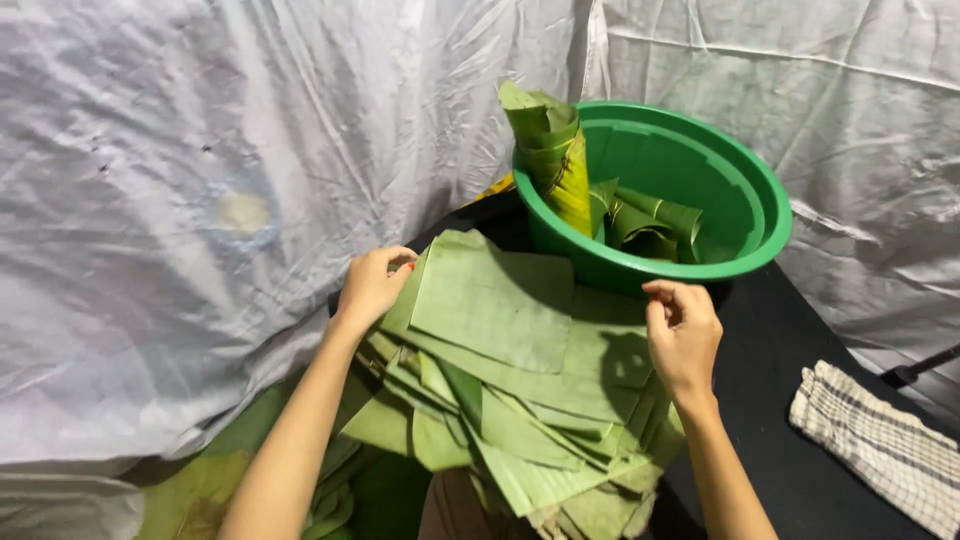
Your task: Cleaning banana leaves with a cloth and folding them into cones secured with toothpicks.
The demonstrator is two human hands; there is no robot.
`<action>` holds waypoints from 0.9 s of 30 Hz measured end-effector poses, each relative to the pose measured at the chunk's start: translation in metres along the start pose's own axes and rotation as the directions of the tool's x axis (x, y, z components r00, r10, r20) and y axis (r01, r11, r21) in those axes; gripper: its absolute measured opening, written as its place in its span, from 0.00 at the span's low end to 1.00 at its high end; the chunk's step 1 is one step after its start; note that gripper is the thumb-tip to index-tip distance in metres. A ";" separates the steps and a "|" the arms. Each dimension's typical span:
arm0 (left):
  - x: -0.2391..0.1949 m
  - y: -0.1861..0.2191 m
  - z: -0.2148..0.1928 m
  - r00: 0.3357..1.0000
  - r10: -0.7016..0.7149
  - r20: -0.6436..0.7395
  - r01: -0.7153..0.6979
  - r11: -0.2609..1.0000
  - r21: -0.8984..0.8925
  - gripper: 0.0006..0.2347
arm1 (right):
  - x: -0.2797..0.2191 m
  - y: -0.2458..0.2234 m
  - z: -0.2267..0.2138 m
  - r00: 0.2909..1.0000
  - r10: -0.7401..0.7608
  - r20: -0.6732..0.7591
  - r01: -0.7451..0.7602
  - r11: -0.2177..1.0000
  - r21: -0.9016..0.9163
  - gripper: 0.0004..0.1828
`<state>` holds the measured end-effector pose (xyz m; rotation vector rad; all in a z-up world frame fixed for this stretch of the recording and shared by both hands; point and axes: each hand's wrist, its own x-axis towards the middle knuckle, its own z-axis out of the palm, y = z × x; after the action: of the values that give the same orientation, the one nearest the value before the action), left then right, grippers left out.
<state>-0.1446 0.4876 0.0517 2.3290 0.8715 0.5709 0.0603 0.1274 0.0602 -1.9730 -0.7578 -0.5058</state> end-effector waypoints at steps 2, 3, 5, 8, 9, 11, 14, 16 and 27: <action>-0.014 0.000 -0.003 1.000 -0.025 0.005 0.025 0.999 0.044 0.08 | -0.024 0.001 -0.005 0.998 0.052 0.035 -0.049 0.997 -0.062 0.14; -0.019 0.002 -0.003 0.999 -0.047 0.007 0.046 0.995 0.089 0.08 | -0.034 0.002 -0.009 0.993 0.105 0.062 -0.096 0.988 -0.124 0.11; -0.017 -0.011 0.008 0.997 -0.068 0.024 0.065 0.990 0.125 0.09 | -0.049 0.008 -0.012 0.967 0.219 0.128 -0.190 0.960 -0.205 0.10; -0.024 -0.013 0.013 0.993 -0.107 0.059 0.096 0.982 0.165 0.12 | -0.063 0.008 -0.018 0.893 0.395 0.218 -0.319 0.894 -0.314 0.16; -0.028 -0.012 0.012 0.989 -0.128 0.074 0.115 0.979 0.169 0.14 | -0.067 0.007 -0.019 0.856 0.448 0.259 -0.354 0.872 -0.339 0.24; -0.038 -0.007 0.008 0.986 -0.140 0.092 0.126 0.982 0.141 0.12 | -0.068 -0.010 -0.028 0.845 0.470 0.253 -0.385 0.865 -0.322 0.30; -0.050 0.001 0.005 0.979 -0.160 0.124 0.139 0.977 0.161 0.10 | -0.070 -0.010 -0.030 0.820 0.524 0.229 -0.450 0.838 -0.309 0.40; -0.052 0.002 0.006 0.979 -0.160 0.130 0.131 0.970 0.206 0.10 | -0.071 0.006 -0.024 0.810 0.551 0.201 -0.482 0.821 -0.307 0.44; -0.074 0.026 -0.001 0.983 -0.144 0.113 0.109 0.957 0.269 0.14 | -0.074 0.019 -0.031 0.754 0.635 0.170 -0.648 0.762 0.025 0.46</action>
<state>-0.1850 0.4205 0.0553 2.4883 1.0794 0.2569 0.0185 0.0709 0.0178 -2.0508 -0.1367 0.0967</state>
